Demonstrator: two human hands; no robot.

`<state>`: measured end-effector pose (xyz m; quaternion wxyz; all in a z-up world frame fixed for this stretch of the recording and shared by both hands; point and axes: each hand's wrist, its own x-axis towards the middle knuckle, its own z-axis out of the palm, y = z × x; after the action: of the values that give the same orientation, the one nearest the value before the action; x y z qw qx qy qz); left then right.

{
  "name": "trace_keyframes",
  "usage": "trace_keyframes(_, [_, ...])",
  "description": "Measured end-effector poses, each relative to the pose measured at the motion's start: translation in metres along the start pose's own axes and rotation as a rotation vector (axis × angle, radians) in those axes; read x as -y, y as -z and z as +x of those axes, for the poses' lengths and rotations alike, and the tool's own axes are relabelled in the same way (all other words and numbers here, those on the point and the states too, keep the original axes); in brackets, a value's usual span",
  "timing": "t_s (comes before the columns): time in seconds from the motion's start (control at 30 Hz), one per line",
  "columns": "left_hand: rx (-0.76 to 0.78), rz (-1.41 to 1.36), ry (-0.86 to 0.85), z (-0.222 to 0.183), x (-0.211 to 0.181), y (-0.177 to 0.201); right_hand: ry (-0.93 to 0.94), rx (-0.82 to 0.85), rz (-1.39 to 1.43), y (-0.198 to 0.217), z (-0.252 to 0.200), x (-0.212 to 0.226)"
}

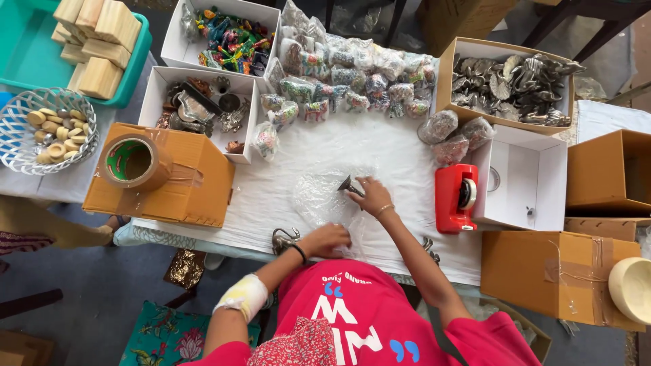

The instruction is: The person wraps various small decorative items, including colorful figurines and silver metal objects, in bubble wrap. They use a red tape dispenser to secure the wrapping and place the finished items into a white box.

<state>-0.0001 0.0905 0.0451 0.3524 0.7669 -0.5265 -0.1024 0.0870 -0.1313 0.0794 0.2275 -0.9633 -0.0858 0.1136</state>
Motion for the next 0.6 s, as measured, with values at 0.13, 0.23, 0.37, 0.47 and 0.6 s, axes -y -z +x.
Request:
trace_keyframes(0.13, [-0.131,0.146,0.178,-0.020,0.028,0.041,0.340,-0.106,-0.073,0.025,-0.043,0.003])
trace_keyframes(0.23, [-0.062,0.323,0.158,-0.027,0.040,0.087,0.454,0.097,-0.189,0.048,-0.069,0.012])
trace_keyframes(0.37, [0.030,0.431,0.206,-0.044,0.066,0.098,0.453,0.146,-0.272,0.033,-0.091,-0.025])
trace_keyframes(0.47, [0.078,0.490,0.327,-0.050,0.080,0.089,0.446,-0.097,-0.279,0.017,-0.100,-0.053])
trace_keyframes(0.6, [0.063,0.582,0.332,-0.036,0.066,0.087,0.421,-0.155,-0.267,0.024,-0.105,-0.059])
